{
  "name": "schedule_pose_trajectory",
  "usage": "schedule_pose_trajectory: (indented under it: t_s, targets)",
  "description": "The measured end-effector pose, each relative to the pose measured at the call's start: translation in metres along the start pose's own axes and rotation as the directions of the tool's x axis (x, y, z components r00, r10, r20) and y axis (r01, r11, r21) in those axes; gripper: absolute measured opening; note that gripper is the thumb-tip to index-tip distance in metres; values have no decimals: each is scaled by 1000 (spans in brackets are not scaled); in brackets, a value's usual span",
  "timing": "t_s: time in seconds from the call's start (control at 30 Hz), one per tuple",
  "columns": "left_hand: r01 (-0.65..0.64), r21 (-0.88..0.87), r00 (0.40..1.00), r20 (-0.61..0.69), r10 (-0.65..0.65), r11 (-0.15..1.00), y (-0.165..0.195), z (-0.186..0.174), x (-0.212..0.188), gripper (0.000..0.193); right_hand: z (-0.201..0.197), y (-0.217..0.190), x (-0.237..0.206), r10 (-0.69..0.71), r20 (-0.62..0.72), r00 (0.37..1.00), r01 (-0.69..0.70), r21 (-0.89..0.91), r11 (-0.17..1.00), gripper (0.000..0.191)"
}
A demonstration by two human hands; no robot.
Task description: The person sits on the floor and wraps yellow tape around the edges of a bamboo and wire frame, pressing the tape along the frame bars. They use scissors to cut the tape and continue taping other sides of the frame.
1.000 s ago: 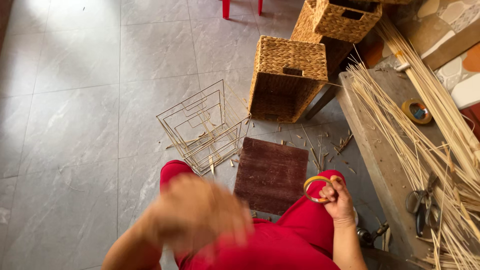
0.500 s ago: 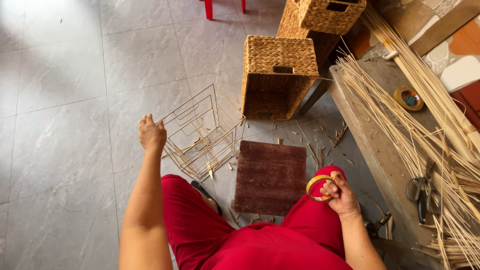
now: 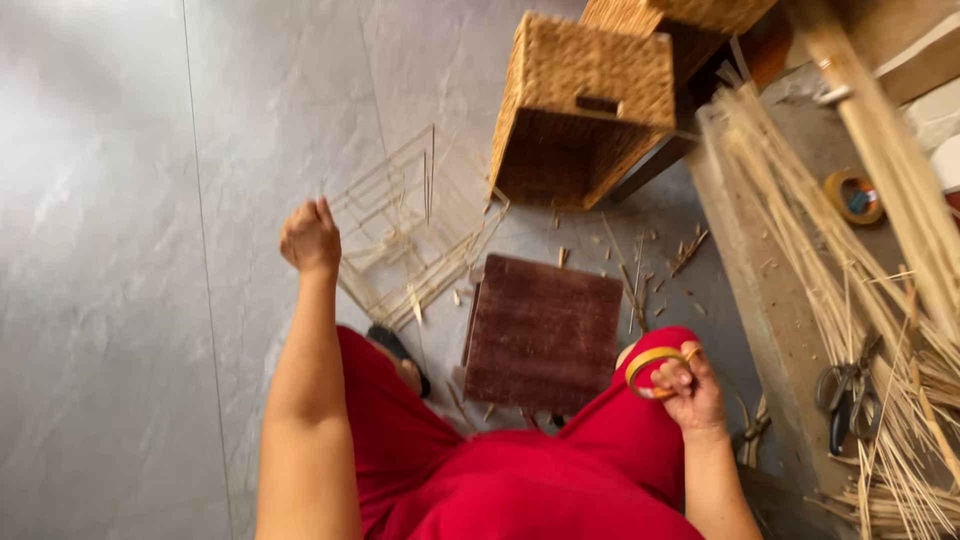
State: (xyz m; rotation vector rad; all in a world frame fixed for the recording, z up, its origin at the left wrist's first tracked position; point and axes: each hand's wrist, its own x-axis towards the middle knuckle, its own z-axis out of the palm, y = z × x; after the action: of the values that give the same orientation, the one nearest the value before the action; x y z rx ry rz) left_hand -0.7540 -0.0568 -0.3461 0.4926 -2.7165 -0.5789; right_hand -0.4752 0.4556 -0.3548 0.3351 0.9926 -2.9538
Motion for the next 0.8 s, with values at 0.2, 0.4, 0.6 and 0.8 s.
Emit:
schedule_pose_trajectory:
  t_s: [0.2,0.4,0.6,0.8]
  targets:
    - [153,-158,964,241,-112,976,-39,7,30,28,-18,1,-7,4,-8,1000,-4,-16,1000,11]
    - [385,-168,581,808,-97,907,-62,-6,57,40,-27,3,-3,23,-17,1000,-23,-13,1000,10]
    - [618,-181,367,927,-78,765,-72,7,50,55,-33,4,-2,19,-38,999,-21,-50,999,10]
    - [738,-38,131,988,-87,674,-75,14,50,82,-31,2,-3,16,-53,998,-21,-83,996,11]
